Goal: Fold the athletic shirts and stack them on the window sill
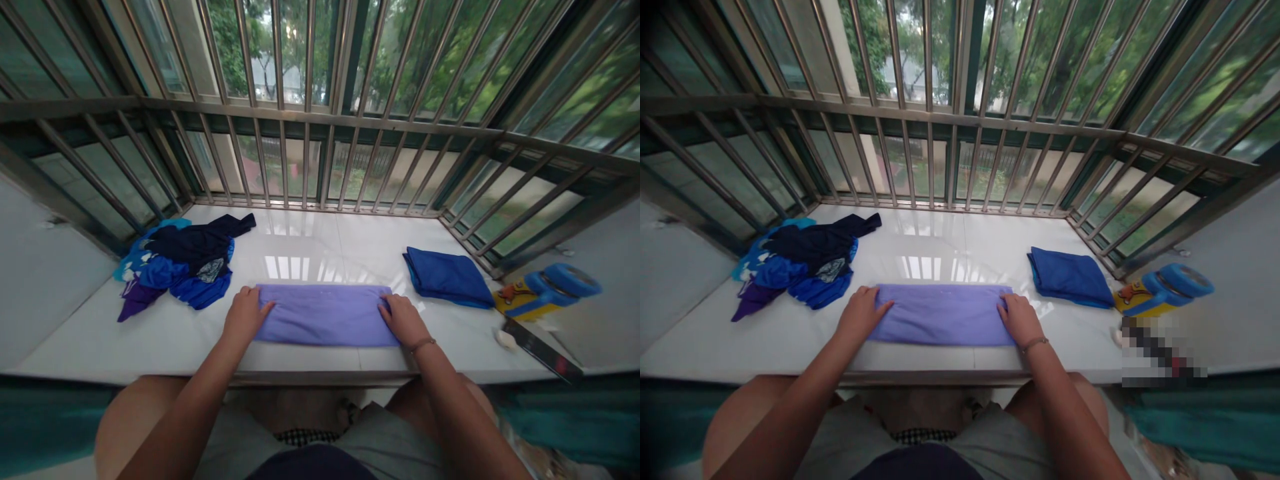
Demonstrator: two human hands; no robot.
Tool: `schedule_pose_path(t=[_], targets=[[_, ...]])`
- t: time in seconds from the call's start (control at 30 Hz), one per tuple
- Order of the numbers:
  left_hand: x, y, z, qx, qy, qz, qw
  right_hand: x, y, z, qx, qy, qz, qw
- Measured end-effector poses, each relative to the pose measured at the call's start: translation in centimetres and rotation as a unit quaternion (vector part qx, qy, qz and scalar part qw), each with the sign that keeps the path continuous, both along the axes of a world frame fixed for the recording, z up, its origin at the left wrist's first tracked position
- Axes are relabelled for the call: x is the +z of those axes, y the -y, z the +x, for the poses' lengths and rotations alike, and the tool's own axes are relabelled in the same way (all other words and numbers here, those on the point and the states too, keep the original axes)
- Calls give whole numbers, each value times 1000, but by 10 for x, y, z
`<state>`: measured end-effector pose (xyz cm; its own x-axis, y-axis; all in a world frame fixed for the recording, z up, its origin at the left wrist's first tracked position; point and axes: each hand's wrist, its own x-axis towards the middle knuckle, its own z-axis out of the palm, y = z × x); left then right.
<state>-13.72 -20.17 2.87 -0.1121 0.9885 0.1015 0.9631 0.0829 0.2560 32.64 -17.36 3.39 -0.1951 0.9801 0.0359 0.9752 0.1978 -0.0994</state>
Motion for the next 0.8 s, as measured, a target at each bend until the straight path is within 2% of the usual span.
schedule_pose_path(t=[0.1,0.23,0.4,0.53,0.6,0.7,0.8], targets=[[-5,10,-4,70,17,1,997,5,1,9,19,-22,12,1000],[-5,16,-10,55,92,12,994,10,8,16,25,-106,48,993],[-5,13,-11,30,139,38,989,1,19,19,-26,-212,22,977],[-6,1,-8,41,130,44,990,-10,19,22,-48,-226,62,971],[-5,-5,-5,35,112,25,993,-15,16,24,-83,-225,70,968],[1,-9,-2,29,99,-2,995,-19,13,26,-144,-230,41,962],[7,-4,-2,46,122,8,991,-18,12,26,-162,-247,27,955]])
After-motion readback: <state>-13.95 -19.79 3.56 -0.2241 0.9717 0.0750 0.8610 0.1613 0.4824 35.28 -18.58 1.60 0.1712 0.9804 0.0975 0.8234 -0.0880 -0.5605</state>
